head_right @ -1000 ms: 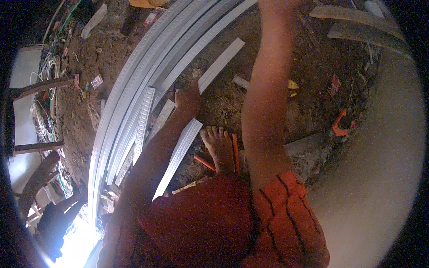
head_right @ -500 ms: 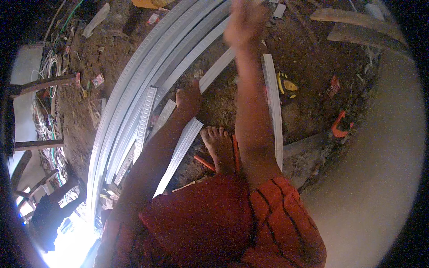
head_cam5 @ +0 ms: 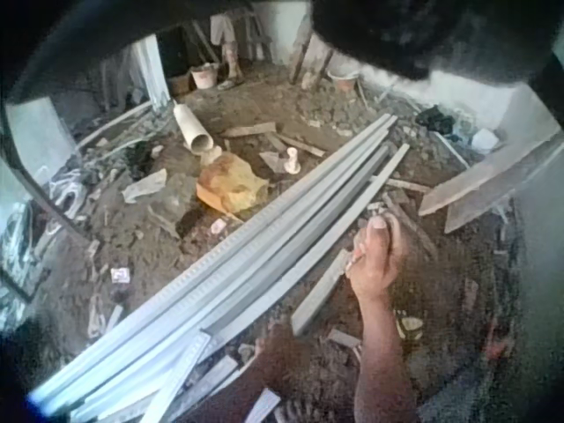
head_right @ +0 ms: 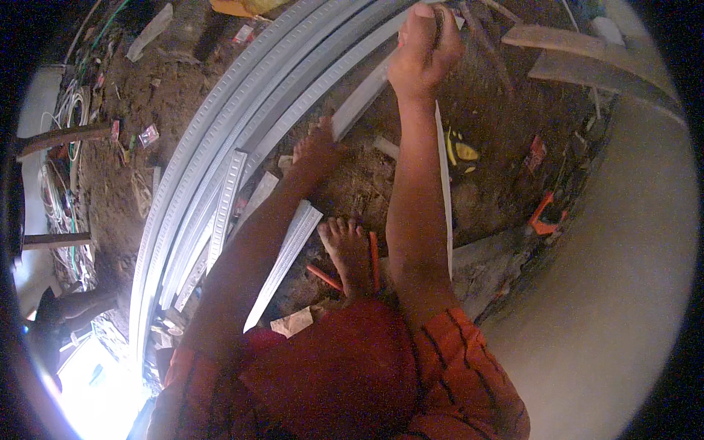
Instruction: The person cuts long silver metal profiles into shorter segments using red-handled shears and a wooden mallet. They repeatedly measure, cut, and strike the profiles to separate them, then stack the finished pieces on the ground.
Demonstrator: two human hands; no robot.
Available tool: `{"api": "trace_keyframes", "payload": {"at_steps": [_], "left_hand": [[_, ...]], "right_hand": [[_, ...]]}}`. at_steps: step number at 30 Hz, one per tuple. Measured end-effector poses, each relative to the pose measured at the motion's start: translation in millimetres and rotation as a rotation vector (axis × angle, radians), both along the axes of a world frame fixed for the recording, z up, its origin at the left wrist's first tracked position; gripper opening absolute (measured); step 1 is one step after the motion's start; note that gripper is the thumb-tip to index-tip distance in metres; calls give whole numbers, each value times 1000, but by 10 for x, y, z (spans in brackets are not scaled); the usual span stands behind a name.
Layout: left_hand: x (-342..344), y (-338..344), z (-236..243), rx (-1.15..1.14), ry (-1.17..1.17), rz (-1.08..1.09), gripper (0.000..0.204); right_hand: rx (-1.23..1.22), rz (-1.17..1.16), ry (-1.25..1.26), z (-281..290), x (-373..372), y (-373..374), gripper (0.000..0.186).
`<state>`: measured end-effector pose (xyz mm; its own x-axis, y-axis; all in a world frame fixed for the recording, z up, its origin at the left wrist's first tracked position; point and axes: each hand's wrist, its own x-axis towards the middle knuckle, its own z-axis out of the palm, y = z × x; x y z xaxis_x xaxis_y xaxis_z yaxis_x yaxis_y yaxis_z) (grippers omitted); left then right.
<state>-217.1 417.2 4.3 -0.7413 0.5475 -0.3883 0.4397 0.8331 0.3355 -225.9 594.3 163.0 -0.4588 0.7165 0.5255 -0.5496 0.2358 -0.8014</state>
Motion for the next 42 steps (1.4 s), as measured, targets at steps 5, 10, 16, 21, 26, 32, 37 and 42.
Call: {"api": "trace_keyframes", "payload": {"at_steps": [5, 10, 16, 21, 26, 32, 37, 42], "left_hand": [[36, -222, 111, -98, -91, 44, 58], [-19, -116, -54, -178, 69, -22, 58], [43, -116, -95, -147, 136, -58, 55], [-27, -187, -135, -135, 89, -30, 54], [12, -36, -87, -165, -19, -47, 55], [-76, -92, 4, -194, -111, -105, 81], [-18, -106, -199, -240, 44, -100, 69], [-233, -143, -151, -235, -140, -22, 64]], "right_hand": [[-24, 34, 75, -115, -2, 24, 32], [76, 119, 99, 172, -75, 4, 30], [203, 31, 277, 813, -146, 97, 29], [284, -307, -137, -443, -505, 470, 31], [-27, -55, -109, -1185, -540, 576, 26], [193, 24, 288, 716, -370, 228, 30], [775, -464, -223, -578, -710, 828, 34], [182, -33, 18, -382, -661, 267, 41]]}}
